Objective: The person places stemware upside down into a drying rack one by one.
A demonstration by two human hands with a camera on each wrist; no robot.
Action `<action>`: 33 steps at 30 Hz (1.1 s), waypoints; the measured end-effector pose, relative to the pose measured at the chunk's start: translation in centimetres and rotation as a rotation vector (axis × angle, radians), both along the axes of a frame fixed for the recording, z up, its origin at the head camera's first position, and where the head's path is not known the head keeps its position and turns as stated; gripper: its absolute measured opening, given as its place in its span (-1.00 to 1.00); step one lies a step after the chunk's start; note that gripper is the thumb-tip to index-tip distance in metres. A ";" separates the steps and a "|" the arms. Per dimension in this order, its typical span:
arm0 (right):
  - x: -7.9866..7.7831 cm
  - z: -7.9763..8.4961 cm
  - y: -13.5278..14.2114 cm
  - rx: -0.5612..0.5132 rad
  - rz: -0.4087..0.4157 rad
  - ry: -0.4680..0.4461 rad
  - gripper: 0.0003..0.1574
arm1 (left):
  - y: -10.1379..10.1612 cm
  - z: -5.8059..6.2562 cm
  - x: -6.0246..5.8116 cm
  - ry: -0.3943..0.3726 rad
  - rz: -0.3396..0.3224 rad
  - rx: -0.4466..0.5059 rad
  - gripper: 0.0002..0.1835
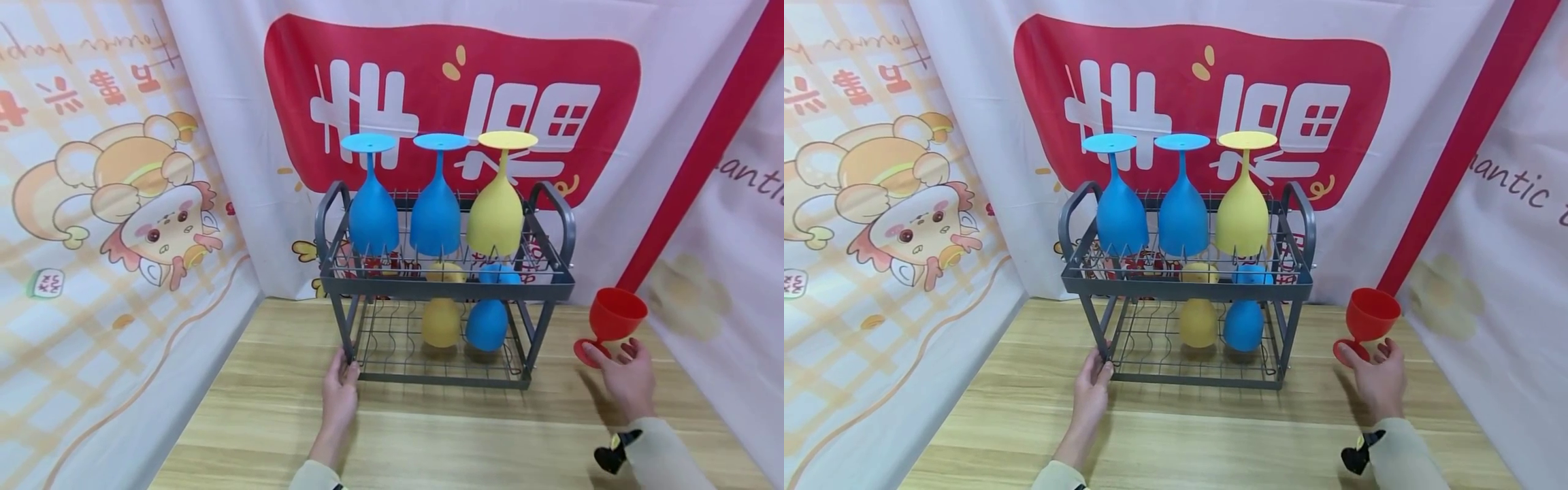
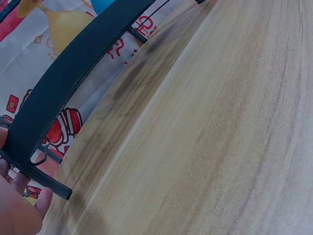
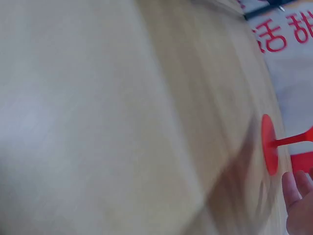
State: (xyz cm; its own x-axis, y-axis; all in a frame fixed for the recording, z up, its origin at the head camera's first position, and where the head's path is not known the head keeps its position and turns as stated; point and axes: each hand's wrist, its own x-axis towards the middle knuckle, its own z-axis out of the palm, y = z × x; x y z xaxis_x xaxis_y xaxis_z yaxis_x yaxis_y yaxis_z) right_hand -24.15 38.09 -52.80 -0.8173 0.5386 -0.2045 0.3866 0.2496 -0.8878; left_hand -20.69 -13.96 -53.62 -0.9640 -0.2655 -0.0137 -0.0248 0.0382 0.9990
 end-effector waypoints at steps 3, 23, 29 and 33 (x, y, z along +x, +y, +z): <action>-1.1 0.5 0.2 -0.050 -0.035 0.008 0.56 | -0.1 0.1 0.2 0.004 0.000 0.009 -0.42; -3.2 3.3 0.3 -0.064 -0.044 0.004 0.57 | 0.0 0.1 0.2 0.015 0.000 0.001 -0.42; -2.4 2.8 0.4 -0.042 -0.021 0.037 0.58 | 0.0 -0.1 0.2 0.002 -0.001 0.002 -0.43; -1.2 2.2 0.1 0.009 0.013 0.073 0.51 | 0.0 -0.1 0.1 -0.010 0.002 0.004 -0.43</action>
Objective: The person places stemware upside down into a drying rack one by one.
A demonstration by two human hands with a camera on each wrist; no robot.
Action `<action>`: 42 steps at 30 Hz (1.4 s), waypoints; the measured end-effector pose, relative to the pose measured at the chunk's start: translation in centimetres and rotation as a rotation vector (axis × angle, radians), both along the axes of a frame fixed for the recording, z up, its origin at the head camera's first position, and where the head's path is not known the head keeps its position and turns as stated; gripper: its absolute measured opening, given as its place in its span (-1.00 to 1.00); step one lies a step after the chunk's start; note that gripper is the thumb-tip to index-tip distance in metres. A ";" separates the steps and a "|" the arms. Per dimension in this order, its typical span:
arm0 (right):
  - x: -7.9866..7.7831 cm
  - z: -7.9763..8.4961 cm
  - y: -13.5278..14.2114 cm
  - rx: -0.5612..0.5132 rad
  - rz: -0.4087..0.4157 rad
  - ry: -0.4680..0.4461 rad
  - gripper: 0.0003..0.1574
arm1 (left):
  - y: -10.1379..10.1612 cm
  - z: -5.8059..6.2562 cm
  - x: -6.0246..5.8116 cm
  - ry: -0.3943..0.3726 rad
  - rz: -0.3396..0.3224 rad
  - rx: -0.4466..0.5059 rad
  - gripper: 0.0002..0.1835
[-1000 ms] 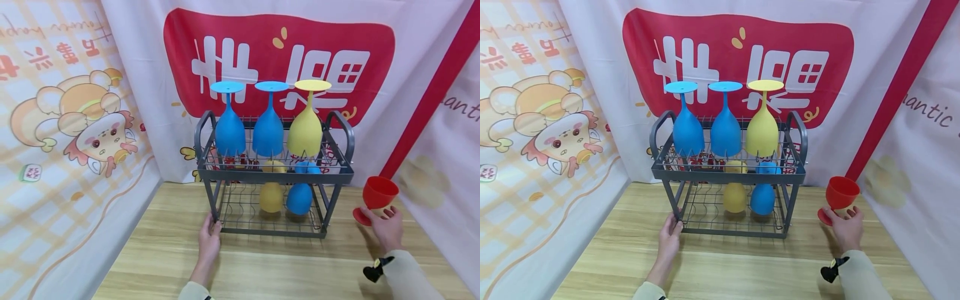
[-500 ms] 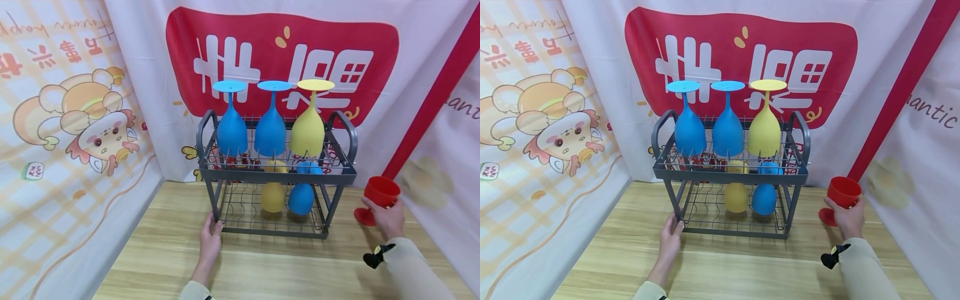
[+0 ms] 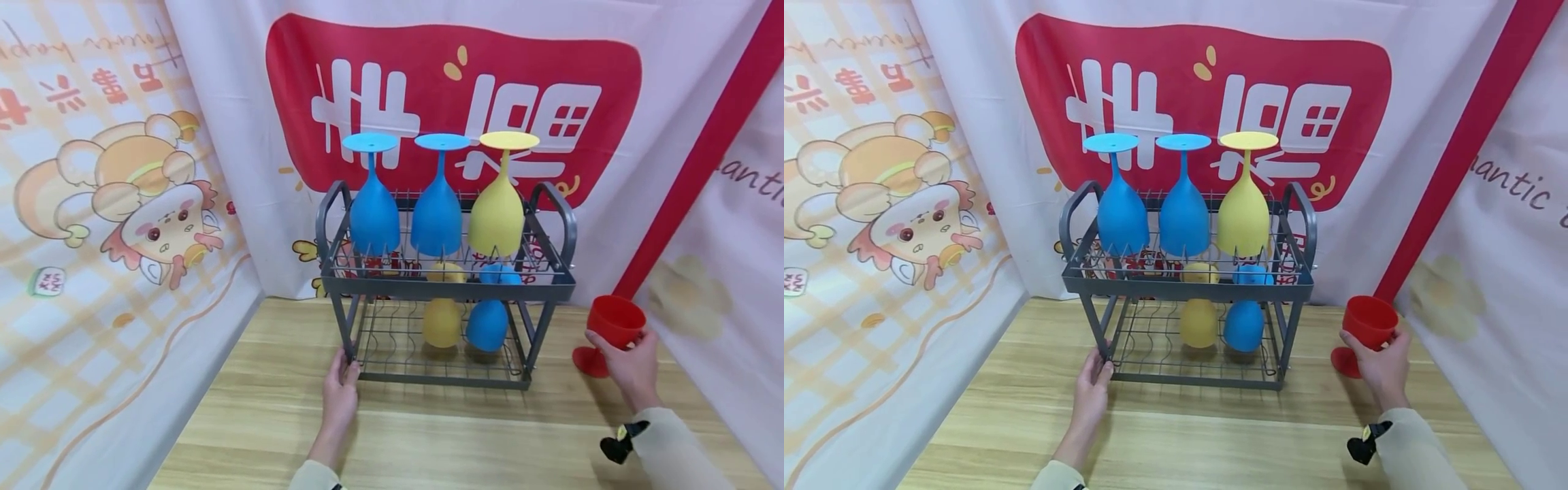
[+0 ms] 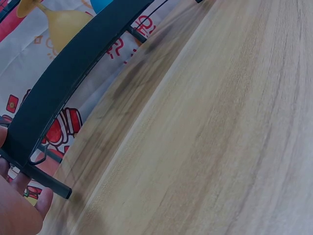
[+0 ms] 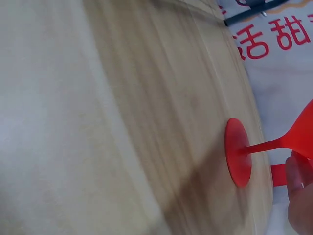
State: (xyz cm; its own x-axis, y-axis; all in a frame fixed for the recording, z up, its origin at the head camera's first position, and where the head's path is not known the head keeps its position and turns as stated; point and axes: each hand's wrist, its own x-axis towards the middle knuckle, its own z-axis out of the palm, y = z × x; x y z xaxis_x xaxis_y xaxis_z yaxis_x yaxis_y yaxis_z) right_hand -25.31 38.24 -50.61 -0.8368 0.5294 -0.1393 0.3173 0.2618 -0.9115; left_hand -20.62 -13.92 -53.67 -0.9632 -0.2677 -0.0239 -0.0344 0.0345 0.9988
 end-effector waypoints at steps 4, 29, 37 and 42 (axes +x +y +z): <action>0.9 -0.3 -0.7 0.021 0.020 0.030 0.45 | -0.1 -0.1 0.0 -0.004 0.005 0.004 -0.42; 8.1 -0.7 -6.5 -0.064 0.121 0.017 0.39 | 0.0 -0.3 0.0 -0.014 0.011 0.008 -0.41; 9.8 0.1 -9.5 0.003 0.183 0.040 0.41 | 0.1 -0.2 0.0 -0.013 0.013 0.010 -0.43; 10.7 1.1 -11.0 0.146 0.276 0.061 0.44 | 0.1 -0.1 0.0 -0.009 0.011 0.016 -0.42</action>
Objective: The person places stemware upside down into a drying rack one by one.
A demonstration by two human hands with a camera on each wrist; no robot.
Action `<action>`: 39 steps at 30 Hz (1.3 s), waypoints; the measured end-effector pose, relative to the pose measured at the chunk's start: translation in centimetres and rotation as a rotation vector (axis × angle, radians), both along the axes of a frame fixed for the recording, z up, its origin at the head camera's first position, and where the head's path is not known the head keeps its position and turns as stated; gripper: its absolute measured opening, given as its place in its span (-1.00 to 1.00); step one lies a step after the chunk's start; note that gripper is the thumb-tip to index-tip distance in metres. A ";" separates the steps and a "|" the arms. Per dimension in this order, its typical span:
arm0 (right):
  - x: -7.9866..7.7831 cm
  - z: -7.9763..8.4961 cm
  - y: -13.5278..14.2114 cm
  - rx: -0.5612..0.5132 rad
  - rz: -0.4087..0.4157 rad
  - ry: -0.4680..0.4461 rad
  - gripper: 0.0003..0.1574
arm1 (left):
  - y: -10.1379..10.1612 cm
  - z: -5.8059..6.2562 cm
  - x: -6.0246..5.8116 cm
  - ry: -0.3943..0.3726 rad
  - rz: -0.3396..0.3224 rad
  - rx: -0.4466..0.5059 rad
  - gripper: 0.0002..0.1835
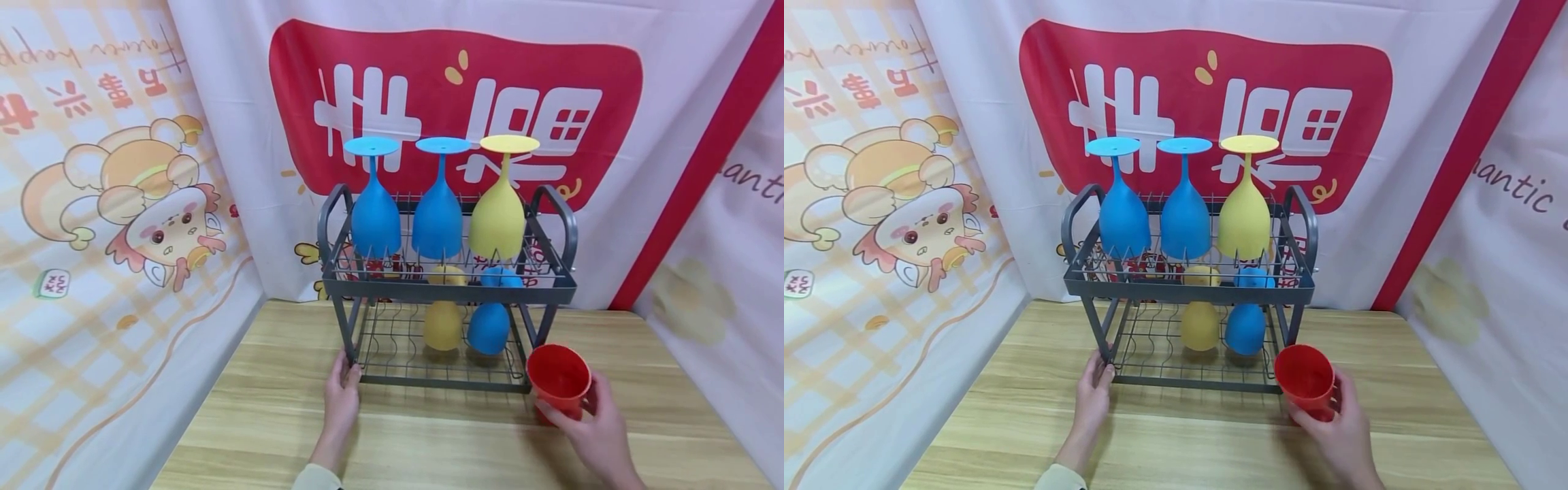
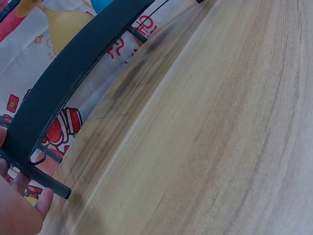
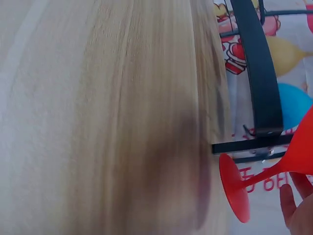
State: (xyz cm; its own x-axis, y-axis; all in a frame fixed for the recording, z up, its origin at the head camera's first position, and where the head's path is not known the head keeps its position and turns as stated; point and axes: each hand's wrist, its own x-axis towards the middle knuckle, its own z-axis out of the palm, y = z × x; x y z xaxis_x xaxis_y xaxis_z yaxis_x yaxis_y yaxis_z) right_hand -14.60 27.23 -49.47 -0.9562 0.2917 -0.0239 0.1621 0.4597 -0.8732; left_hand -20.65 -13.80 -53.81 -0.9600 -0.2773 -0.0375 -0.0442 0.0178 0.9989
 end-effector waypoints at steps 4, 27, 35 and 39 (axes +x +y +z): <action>0.5 0.9 -0.9 0.126 0.086 0.116 0.38 | 0.0 0.0 0.1 -0.006 -0.007 0.001 -0.42; 0.9 3.0 -6.5 0.536 0.341 0.526 0.34 | 0.0 0.1 0.2 -0.017 -0.011 -0.013 -0.42; 0.3 4.1 -8.1 0.632 0.374 0.552 0.37 | 0.0 0.2 0.3 -0.007 -0.015 -0.086 -0.40; 0.1 4.5 -8.7 0.664 0.405 0.565 0.36 | -0.2 0.7 0.5 -0.015 -0.031 -0.154 -0.38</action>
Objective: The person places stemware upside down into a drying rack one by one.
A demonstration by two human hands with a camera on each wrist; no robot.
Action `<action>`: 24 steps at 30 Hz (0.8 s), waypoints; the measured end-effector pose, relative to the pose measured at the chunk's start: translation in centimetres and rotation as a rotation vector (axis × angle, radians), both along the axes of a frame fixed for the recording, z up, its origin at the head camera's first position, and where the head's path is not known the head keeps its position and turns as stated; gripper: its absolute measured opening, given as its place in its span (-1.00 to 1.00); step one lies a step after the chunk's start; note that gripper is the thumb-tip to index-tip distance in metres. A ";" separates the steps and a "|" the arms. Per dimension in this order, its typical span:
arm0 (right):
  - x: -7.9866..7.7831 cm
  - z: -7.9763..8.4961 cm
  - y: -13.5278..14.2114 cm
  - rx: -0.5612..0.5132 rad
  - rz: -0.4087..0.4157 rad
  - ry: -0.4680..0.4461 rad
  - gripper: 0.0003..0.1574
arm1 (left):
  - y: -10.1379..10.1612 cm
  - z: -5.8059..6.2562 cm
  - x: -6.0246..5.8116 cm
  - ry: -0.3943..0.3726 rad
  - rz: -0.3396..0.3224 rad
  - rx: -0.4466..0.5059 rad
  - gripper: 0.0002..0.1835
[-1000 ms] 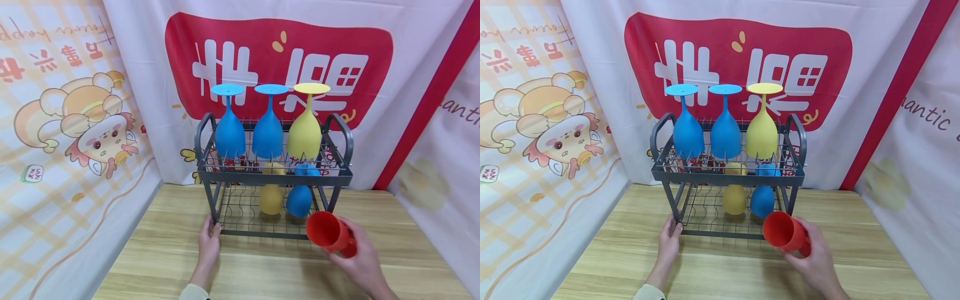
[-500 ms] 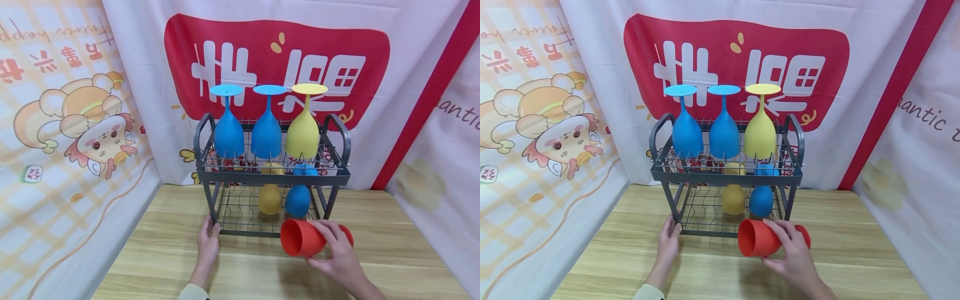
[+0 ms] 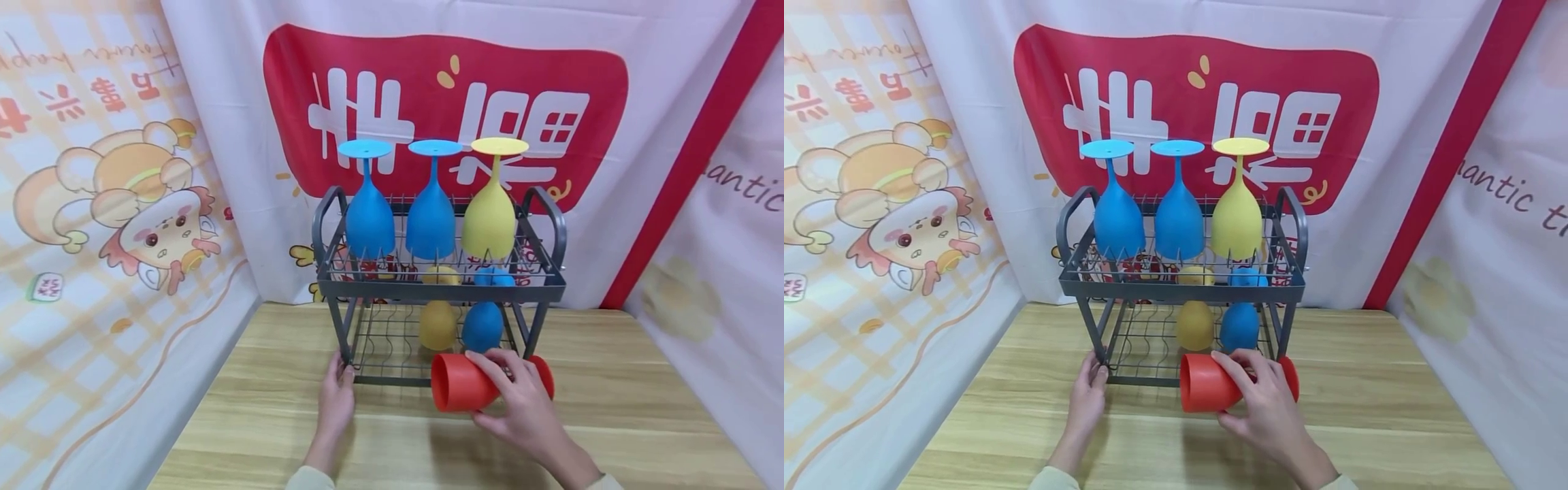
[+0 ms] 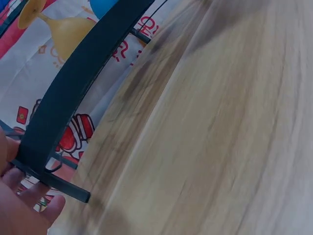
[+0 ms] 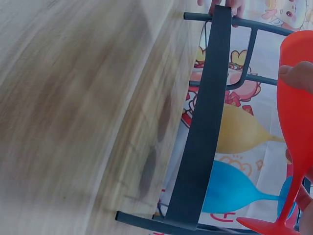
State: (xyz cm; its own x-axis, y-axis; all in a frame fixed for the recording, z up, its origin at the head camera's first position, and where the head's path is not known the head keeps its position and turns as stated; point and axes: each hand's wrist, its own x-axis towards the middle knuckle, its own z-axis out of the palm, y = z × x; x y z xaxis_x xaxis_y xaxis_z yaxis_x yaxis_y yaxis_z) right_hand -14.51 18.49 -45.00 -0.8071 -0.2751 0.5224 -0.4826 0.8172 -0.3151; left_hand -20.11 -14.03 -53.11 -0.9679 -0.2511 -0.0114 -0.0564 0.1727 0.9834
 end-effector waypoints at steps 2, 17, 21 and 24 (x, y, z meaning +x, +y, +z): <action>-0.1 0.1 -0.3 0.008 0.011 0.004 0.36 | -0.1 0.3 0.3 -0.002 0.004 -0.046 -0.36; -0.8 1.0 -2.2 0.063 0.088 0.017 0.39 | 3.7 7.2 4.0 0.700 -0.128 -0.391 -0.47; -1.0 1.2 -3.0 0.077 0.118 0.040 0.34 | 4.7 10.2 4.8 0.664 -0.330 -0.583 -0.17; -1.1 1.3 -3.5 0.086 0.129 0.071 0.31 | 5.2 11.4 4.9 0.628 -0.426 -0.729 -0.02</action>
